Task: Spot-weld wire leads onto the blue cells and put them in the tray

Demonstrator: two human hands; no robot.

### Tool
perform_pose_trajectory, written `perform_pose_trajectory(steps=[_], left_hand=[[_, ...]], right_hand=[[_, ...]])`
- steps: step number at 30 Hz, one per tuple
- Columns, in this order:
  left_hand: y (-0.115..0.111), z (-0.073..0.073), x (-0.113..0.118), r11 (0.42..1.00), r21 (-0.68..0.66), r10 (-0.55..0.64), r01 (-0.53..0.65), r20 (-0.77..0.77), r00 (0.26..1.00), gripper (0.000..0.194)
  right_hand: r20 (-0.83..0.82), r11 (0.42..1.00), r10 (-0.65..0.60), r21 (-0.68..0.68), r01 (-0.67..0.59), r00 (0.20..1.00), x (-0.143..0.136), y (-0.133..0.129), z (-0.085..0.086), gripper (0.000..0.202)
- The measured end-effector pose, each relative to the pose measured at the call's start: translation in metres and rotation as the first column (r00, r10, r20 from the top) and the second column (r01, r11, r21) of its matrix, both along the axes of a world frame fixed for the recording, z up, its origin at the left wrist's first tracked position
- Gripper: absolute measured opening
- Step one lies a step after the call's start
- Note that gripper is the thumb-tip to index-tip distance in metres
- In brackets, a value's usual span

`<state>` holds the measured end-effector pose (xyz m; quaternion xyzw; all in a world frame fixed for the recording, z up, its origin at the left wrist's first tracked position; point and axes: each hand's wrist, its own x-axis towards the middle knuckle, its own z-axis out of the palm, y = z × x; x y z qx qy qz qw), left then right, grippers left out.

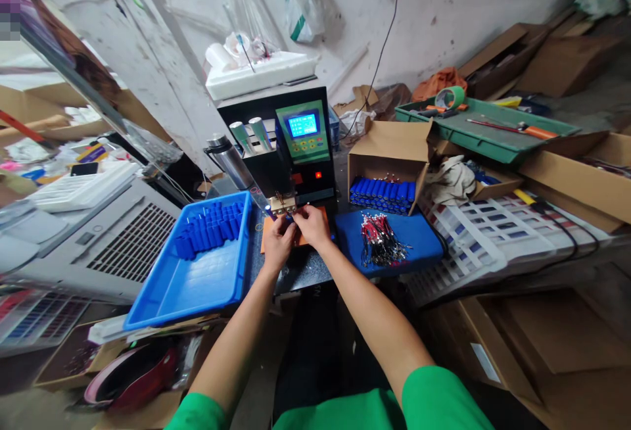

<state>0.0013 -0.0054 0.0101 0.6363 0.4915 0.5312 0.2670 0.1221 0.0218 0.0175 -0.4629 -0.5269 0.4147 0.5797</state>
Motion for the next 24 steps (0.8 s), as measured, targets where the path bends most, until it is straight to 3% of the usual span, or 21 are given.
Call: perform_pose_trajectory(steps=[7,13,20,24], left_hand=[[0.003,-0.005,-0.001,1.000,-0.014,0.000,0.000,-0.003,1.000,0.025],[0.002,-0.001,0.002,1.000,-0.027,-0.010,0.010,0.016,1.000,0.026],[0.004,0.000,0.001,0.999,-0.042,-0.005,0.005,0.003,1.000,0.025],[0.004,0.001,-0.002,0.999,-0.035,-0.010,0.010,-0.009,1.000,0.026]], right_hand=[[0.021,1.000,0.007,0.010,-0.007,1.000,0.001,0.002,-0.005,0.021],[-0.037,0.995,0.093,0.029,-0.092,0.995,0.009,-0.003,-0.010,0.022],[0.015,0.992,0.126,-0.015,-0.126,0.992,0.012,-0.003,-0.010,0.023],[-0.057,0.990,0.129,-0.050,-0.132,0.990,0.013,-0.004,-0.009,0.027]])
